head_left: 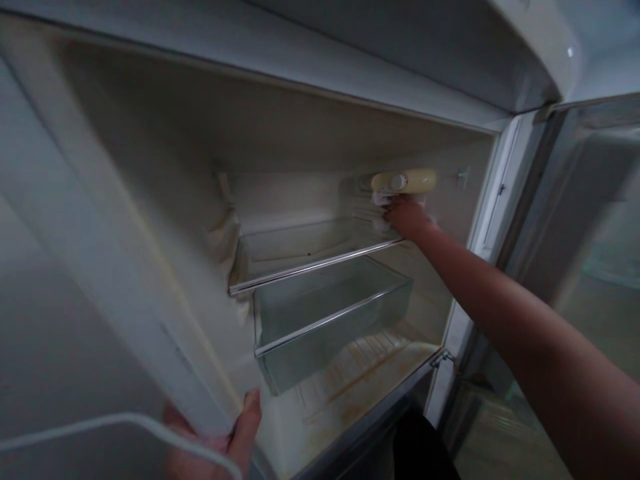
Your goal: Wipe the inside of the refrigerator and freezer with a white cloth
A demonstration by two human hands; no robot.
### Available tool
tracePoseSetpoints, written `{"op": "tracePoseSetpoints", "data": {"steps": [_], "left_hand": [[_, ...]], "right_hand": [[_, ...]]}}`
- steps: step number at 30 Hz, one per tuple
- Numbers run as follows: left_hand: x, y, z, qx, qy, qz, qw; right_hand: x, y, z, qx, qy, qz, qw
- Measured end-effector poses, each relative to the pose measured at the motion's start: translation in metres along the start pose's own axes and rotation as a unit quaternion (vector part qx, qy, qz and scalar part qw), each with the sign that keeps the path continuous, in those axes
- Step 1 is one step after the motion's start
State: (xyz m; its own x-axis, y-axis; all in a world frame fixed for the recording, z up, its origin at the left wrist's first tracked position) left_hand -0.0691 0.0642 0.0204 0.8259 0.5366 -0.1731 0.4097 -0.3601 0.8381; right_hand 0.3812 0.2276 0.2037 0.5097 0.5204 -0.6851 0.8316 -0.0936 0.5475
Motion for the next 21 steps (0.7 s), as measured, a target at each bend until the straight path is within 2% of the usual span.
{"op": "tracePoseSetpoints", "data": {"steps": [2,5,9,13,16,18,21], "left_hand": [[-0.001,0.004,-0.001,-0.017,0.005,0.000,1.000],[-0.002,0.014,0.000,-0.010,0.020,-0.015,1.000],[0.003,0.023,0.003,-0.007,0.006,0.023,1.000],[0.007,0.032,0.008,-0.005,-0.001,0.074,0.997],[0.005,0.031,0.008,-0.001,0.010,0.053,0.999],[0.004,0.026,0.007,-0.004,0.014,0.051,0.999],[0.006,0.020,0.006,-0.010,-0.001,0.074,0.997]], "right_hand": [[-0.006,0.004,0.013,0.016,0.001,-0.025,1.000],[-0.011,0.010,0.036,0.020,0.009,-0.043,0.999],[-0.020,0.016,0.077,0.067,0.088,-0.061,0.992],[-0.020,0.007,0.111,0.135,0.156,-0.106,0.973],[-0.012,-0.010,0.114,0.181,0.148,-0.209,0.950],[-0.012,-0.025,0.106,0.206,0.134,-0.296,0.923],[-0.029,-0.055,0.079,0.178,0.128,-0.401,0.890]]}}
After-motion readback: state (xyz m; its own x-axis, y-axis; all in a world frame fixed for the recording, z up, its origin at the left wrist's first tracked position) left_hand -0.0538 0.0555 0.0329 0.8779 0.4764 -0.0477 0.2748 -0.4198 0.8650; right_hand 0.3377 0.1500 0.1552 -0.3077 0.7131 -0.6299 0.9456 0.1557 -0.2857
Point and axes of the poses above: each hand's wrist, its own z-axis away from the middle knuckle, its own x-axis out of the palm, y = z × x, the point moved 7 cm from there along -z, towards the middle knuckle
